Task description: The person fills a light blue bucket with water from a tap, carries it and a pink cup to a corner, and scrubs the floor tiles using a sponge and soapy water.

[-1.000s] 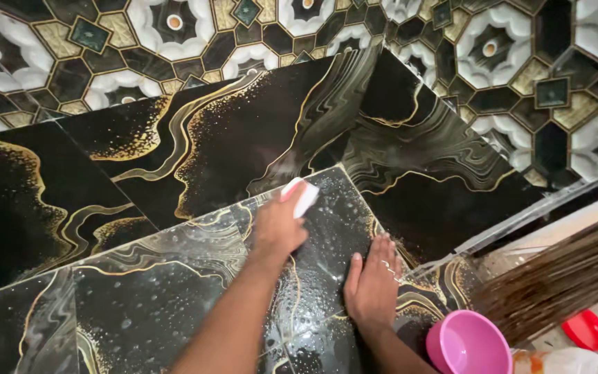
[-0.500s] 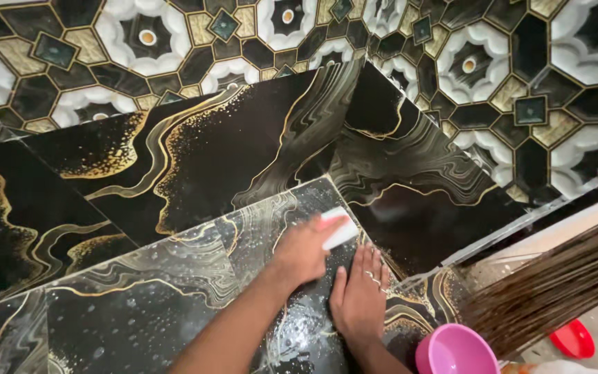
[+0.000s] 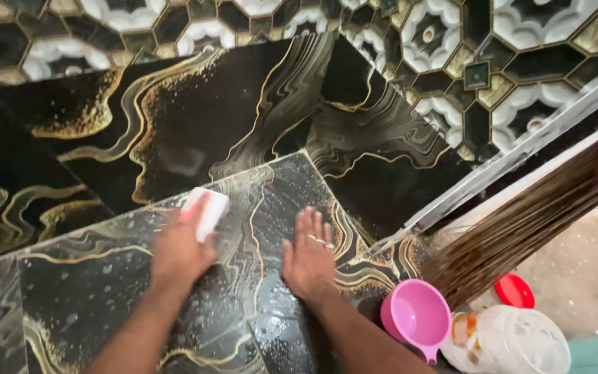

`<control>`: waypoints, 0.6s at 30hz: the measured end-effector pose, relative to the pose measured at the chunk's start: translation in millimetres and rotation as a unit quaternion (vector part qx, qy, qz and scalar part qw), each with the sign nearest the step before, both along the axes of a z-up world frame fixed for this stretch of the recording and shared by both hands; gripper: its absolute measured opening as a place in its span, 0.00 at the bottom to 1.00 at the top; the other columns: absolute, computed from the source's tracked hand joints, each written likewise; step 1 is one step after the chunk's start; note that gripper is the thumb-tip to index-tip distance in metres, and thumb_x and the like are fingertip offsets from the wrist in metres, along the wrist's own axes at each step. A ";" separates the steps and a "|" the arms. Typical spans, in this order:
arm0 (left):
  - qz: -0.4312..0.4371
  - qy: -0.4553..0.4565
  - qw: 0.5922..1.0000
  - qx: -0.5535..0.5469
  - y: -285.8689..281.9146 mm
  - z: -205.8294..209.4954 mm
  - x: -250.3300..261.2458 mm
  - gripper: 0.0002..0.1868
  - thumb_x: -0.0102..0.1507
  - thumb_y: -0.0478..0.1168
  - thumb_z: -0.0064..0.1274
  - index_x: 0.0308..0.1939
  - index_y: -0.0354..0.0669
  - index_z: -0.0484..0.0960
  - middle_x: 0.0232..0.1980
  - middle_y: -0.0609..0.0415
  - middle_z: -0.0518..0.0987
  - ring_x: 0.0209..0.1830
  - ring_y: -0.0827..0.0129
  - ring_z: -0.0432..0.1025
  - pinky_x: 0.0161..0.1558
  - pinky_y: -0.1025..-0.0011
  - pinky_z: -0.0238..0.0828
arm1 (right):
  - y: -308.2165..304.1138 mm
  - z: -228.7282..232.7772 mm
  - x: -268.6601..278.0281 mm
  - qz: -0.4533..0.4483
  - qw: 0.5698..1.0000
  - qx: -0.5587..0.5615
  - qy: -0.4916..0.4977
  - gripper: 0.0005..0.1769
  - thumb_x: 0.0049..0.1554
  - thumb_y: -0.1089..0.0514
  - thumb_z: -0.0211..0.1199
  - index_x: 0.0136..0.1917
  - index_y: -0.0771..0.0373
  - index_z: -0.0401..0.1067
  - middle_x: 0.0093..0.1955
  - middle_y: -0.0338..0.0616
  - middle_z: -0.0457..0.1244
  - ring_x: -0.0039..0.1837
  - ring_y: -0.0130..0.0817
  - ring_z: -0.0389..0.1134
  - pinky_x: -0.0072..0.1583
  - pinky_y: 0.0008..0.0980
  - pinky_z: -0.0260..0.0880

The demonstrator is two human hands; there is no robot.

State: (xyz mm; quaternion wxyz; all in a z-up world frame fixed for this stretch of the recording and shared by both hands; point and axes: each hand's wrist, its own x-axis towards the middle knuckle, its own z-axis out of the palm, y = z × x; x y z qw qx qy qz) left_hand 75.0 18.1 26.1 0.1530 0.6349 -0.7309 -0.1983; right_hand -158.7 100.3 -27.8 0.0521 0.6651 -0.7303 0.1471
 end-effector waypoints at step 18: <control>0.082 0.029 0.994 -0.060 101.4 -20.3 134.9 0.47 0.54 0.44 0.63 0.77 0.71 0.62 0.61 0.37 0.76 0.54 0.41 0.73 0.56 0.51 0.71 | -17.2 -1.3 182.5 0.130 0.989 0.071 -0.016 0.39 0.64 0.46 0.41 0.79 0.73 0.43 0.84 0.59 0.38 0.85 0.52 0.33 0.79 0.49 0.27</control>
